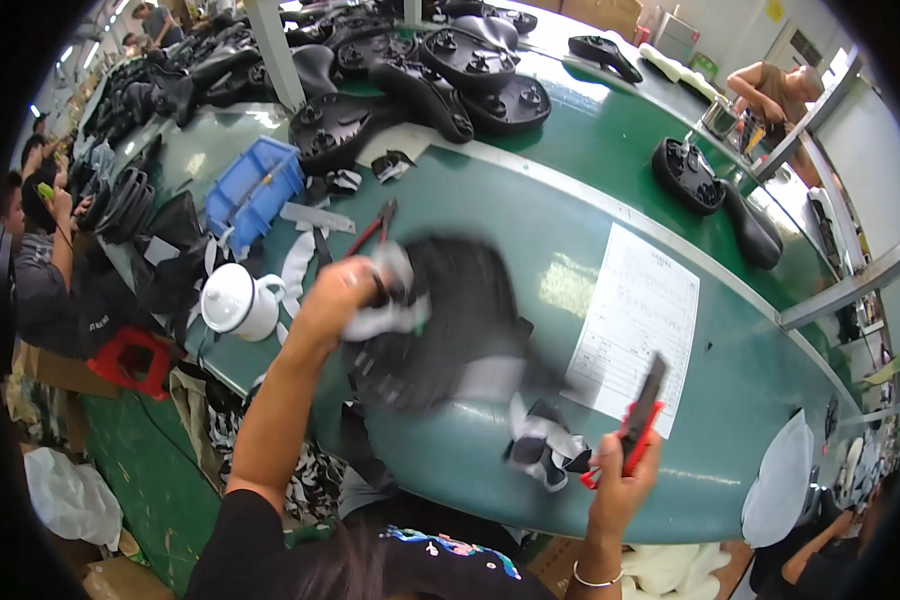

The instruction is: The recorder is trimming excess material and finishing the assembly of bicycle seats on a factory production line.

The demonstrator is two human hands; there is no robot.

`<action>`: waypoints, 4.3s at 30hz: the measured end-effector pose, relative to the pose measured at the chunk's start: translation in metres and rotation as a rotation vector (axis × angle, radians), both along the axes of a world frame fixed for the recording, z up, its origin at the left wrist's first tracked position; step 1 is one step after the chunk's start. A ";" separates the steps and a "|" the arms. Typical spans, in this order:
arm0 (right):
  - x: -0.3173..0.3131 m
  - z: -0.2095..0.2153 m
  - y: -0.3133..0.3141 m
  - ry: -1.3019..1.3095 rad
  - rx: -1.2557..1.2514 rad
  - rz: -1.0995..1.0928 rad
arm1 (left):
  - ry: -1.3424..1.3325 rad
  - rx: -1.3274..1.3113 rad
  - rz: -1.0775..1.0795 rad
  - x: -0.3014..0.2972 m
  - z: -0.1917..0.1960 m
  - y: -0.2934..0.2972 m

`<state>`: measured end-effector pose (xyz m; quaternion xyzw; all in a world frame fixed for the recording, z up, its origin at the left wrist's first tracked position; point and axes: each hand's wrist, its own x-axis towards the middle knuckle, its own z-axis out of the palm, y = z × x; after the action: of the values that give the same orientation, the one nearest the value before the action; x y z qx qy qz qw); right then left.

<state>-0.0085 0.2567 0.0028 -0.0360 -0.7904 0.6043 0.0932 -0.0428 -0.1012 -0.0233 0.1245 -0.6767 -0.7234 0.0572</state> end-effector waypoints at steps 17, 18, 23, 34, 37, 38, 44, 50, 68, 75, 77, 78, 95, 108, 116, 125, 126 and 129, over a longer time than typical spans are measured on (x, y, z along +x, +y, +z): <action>-0.372 -0.054 0.001 0.059 -0.324 0.068 | 0.203 -0.339 -0.226 -0.108 -0.053 0.113; -0.404 -0.056 -0.001 -0.022 -0.357 0.076 | 0.177 -0.365 -0.221 -0.108 -0.049 0.112; -0.498 -0.085 -0.002 0.113 -0.317 -0.236 | 0.156 -0.245 -0.252 -0.113 -0.035 0.117; -0.176 -0.037 -0.024 -0.284 -0.659 0.375 | 0.150 0.407 -0.135 -0.122 -0.046 0.098; -0.083 -0.035 -0.010 -0.533 -0.371 0.620 | 0.037 0.748 -0.186 -0.111 -0.032 0.085; -0.067 -0.036 -0.002 -0.637 -0.195 0.730 | -0.099 0.622 -0.205 -0.102 -0.027 0.080; -0.051 -0.018 0.038 0.206 0.340 0.645 | -0.263 0.226 -0.200 -0.046 0.028 0.061; -0.072 0.017 0.011 0.572 1.017 0.895 | -0.239 -0.045 -0.244 -0.044 0.042 0.065; 0.010 -0.022 -0.014 0.219 0.316 0.467 | -0.068 0.205 0.352 0.056 0.012 0.073; -0.067 -0.004 -0.067 0.104 0.182 0.540 | 0.041 0.204 0.425 0.069 -0.008 0.078; -0.082 -0.011 -0.048 -0.113 -0.331 0.323 | -0.042 -0.280 0.557 0.081 -0.026 0.066; -0.091 -0.017 -0.025 -0.125 -0.513 0.310 | -0.054 -0.612 0.612 0.088 -0.033 0.057; -0.052 0.004 0.001 0.359 0.768 0.765 | 0.447 -0.836 -0.427 -0.015 0.013 0.108; -0.001 0.019 -0.015 0.151 0.857 0.546 | 0.141 0.148 -0.076 -0.023 0.027 0.074; -0.012 0.019 -0.015 0.337 1.364 0.677 | -0.159 -1.149 -0.309 -0.002 0.014 0.086; 0.039 0.021 -0.011 -0.056 0.868 0.523 | -0.004 -1.148 0.052 0.024 0.000 0.099; 0.031 0.015 -0.011 0.044 0.650 0.438 | -0.009 -1.152 0.059 0.025 -0.002 0.099; -0.003 0.008 -0.050 0.095 0.477 0.378 | 0.013 -1.168 0.085 0.029 -0.006 0.102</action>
<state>-0.0114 0.2071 0.0105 0.1628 -0.8974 0.4095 0.0216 -0.0135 0.0009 -0.0297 0.0952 -0.9573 -0.2285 0.1495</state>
